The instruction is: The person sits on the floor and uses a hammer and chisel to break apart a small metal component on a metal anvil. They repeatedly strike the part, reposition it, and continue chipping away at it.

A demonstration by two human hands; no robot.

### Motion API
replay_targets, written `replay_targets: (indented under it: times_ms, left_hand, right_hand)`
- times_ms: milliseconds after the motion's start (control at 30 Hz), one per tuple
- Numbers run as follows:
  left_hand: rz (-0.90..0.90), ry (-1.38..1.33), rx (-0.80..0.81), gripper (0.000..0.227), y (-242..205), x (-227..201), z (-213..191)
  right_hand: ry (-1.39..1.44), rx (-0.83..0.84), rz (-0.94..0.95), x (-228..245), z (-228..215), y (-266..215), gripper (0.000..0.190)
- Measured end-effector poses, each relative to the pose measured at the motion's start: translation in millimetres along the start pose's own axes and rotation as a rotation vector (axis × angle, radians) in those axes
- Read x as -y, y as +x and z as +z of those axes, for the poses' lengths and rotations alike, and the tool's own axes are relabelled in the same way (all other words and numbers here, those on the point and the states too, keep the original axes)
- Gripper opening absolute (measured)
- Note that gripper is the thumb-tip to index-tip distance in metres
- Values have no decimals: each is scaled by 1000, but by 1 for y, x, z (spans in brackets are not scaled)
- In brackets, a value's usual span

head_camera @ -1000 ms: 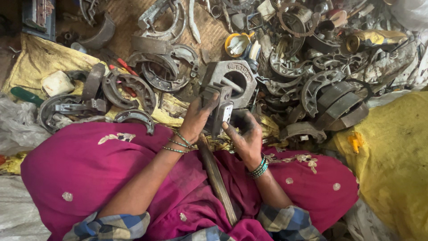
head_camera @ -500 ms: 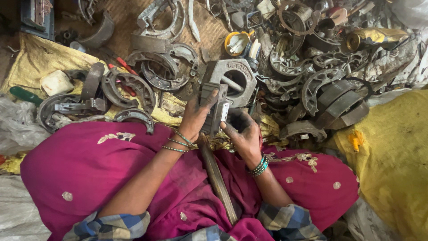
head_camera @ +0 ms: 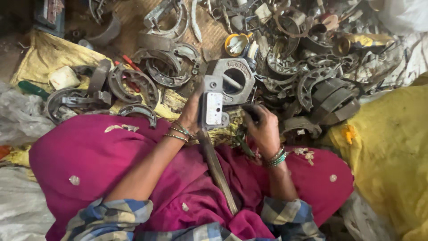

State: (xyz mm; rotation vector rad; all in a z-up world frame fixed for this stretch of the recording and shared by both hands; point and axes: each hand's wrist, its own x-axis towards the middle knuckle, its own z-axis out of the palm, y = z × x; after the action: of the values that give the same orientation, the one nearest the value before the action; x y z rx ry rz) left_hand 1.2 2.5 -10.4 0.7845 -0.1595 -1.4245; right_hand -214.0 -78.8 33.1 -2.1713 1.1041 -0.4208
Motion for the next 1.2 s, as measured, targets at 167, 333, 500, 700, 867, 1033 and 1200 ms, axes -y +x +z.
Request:
replay_targets:
  times_ms: [167, 333, 500, 700, 867, 1033, 1200]
  left_hand:
    - [18, -107, -15, 79, -5, -5, -4]
    - [121, -65, -59, 75, 2, 6, -19]
    - [118, -150, -72, 65, 2, 3, -24]
    - [89, -184, -20, 63, -15, -8, -19]
    - [30, -148, 29, 62, -16, -7, -21]
    - [6, -93, 27, 58, -1, 5, -31]
    - [244, 178, -2, 57, 16, 14, -46]
  right_hand:
    - [-622, 148, 1, -68, 10, -6, 31]
    - [-757, 276, 20, -107, 33, -13, 54]
    - [-921, 431, 19, -94, 51, -33, 50]
    - [-604, 311, 12, -46, 23, -40, 42]
    - [102, -39, -326, 12, -8, -40, 30]
    - [-126, -50, -195, 50, -13, -51, 26]
    - [-227, -82, -279, 58, -17, -51, 24]
